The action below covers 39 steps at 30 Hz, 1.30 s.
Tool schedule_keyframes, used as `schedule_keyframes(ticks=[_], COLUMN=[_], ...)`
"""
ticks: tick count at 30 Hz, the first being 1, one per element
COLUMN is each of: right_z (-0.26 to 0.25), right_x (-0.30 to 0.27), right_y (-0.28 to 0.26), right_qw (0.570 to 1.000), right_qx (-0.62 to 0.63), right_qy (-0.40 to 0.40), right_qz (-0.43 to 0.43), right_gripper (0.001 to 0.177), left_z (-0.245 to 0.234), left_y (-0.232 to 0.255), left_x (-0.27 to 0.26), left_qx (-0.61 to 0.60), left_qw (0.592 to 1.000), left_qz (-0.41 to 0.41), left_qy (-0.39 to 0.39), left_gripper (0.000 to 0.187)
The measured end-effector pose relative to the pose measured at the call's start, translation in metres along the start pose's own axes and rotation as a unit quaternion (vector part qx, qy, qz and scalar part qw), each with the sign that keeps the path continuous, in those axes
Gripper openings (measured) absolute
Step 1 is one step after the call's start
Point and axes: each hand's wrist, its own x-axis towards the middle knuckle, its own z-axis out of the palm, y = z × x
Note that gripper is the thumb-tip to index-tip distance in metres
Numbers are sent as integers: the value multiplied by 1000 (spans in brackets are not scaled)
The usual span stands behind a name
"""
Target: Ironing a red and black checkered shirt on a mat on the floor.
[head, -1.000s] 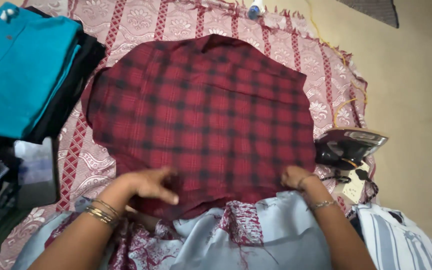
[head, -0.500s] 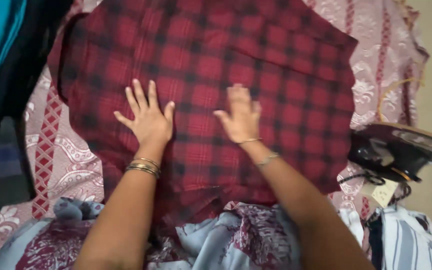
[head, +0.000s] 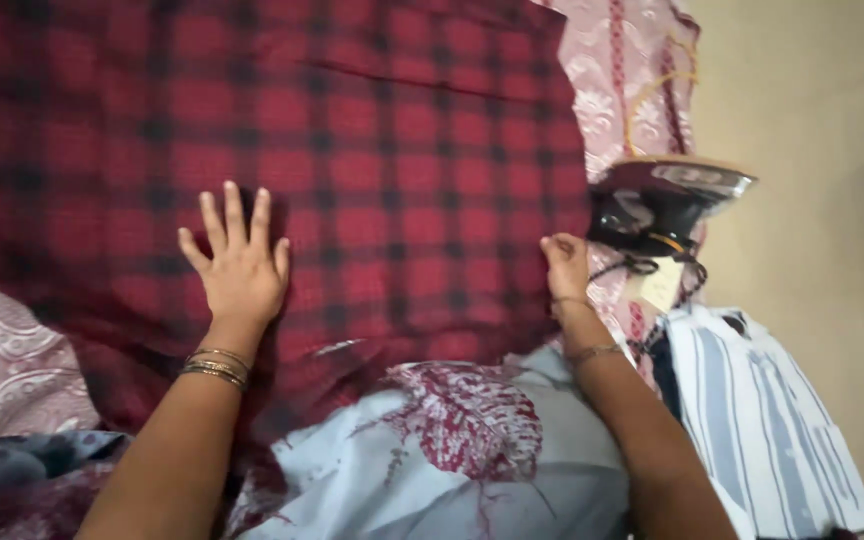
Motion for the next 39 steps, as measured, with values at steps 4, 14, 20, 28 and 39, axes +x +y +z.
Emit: schedule_keyframes(ticks=[4,14,20,28,39], right_z=[-25,-53,-34,85,166], right_x=[-23,81,9,-77,-127], right_y=[-120,-76,-250,-327,-372], right_qw=[945,948,987,854,784], right_qx=[195,108,11,-166,-247], right_qy=[122,239,21,-355,-436], right_qz=[235,-180,-161,-342,-367], right_gripper=[53,58,51,49,55], left_z=[-9,-23,-26,-57,-153], left_y=[17,21,24,4,-149], left_x=[-5,1,4,19,26], left_qx=[-43,-9,-10,-39,-34], left_qw=[998,997,997,993,938], left_qz=[34,24,23,0,-316], left_qy=[-37,-73,-76,-111,-135], left_gripper=[71,75,77,96,80])
